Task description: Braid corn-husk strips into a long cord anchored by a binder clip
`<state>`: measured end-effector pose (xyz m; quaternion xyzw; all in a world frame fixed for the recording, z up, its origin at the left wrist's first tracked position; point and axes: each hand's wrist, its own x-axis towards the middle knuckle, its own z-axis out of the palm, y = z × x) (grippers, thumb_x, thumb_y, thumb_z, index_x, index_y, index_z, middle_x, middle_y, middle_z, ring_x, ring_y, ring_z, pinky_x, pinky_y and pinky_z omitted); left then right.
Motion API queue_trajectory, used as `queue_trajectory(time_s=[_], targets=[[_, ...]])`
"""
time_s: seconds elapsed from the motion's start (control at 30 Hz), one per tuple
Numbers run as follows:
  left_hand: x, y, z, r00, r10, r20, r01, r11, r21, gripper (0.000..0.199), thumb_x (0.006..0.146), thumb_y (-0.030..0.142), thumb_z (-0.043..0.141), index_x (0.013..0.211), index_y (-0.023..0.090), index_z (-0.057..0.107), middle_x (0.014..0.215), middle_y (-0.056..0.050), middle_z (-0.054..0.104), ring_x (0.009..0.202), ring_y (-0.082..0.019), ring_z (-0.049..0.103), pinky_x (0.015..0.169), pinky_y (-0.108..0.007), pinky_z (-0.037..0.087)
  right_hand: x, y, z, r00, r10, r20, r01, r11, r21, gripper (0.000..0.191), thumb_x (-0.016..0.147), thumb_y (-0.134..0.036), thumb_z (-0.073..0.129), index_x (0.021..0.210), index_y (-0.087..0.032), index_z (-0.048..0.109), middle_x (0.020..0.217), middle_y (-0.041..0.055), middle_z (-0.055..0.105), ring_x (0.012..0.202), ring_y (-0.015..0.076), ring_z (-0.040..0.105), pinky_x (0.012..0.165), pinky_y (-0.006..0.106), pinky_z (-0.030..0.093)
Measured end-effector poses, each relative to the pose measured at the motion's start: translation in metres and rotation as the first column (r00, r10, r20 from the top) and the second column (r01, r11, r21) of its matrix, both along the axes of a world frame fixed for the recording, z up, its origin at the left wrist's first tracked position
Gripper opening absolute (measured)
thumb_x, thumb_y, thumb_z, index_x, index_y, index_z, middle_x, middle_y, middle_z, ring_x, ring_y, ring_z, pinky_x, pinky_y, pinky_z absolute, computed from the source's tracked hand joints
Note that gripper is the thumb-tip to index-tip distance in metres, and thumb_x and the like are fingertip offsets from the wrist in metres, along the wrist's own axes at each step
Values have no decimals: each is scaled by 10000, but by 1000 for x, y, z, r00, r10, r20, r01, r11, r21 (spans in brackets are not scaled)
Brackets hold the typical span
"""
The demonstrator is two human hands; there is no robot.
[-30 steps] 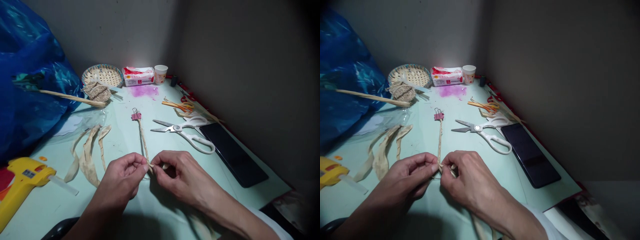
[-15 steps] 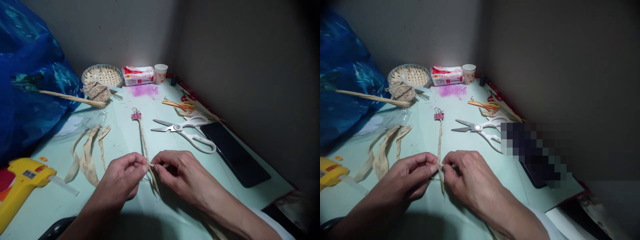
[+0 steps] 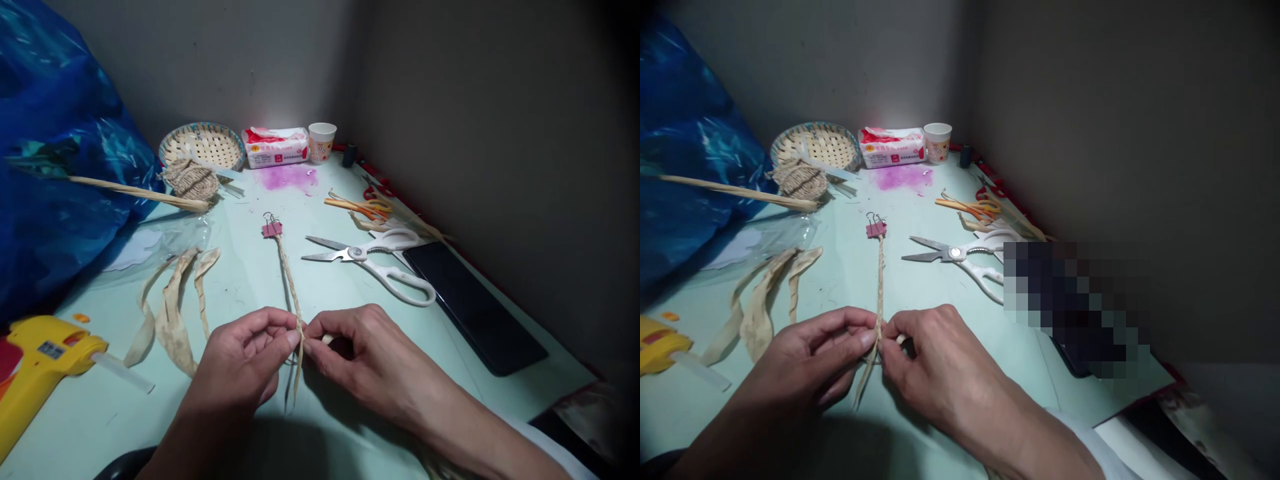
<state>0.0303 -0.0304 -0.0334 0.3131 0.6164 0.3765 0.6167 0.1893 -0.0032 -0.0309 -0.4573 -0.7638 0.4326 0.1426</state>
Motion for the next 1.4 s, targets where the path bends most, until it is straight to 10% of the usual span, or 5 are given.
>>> queue_trajectory(time_s=[0.3,0.53,0.83,1.4], targets=[[-1,0,1,994,9,-105,-11,1000,-11,213,688,351,728,781,171,662,389,83,407,358,-45,295,352,-152,179,0,0,0,1000,-10,-10,10,1000,28,226,894,-228,488,707,-175,604,523,-59,441,465,70,315,442,218,229],[-5,3,-7,922,123,-367,7,943,334,37,619,212,739,620,214,776,721,-52,672,679,-180,577,566,-233,434,0,-1,2,999,5,-43,-1,996,92,184,861,-158,484,718,-174,598,556,-55,458,490,74,335,455,217,244],[3,-1,4,972,54,-229,-24,991,134,128,676,277,702,698,154,731,648,0,619,318,-66,468,365,-218,352,-1,-1,1,1000,-12,2,12,994,107,187,849,-167,483,690,-185,578,548,-58,486,482,71,359,457,213,251],[-5,1,-3,998,-65,23,65,998,8,206,725,303,719,838,147,644,512,16,613,430,-136,579,493,-236,442,1,-1,-2,998,2,-64,6,992,127,187,830,-145,498,660,-191,559,593,-63,557,510,65,429,515,198,293]])
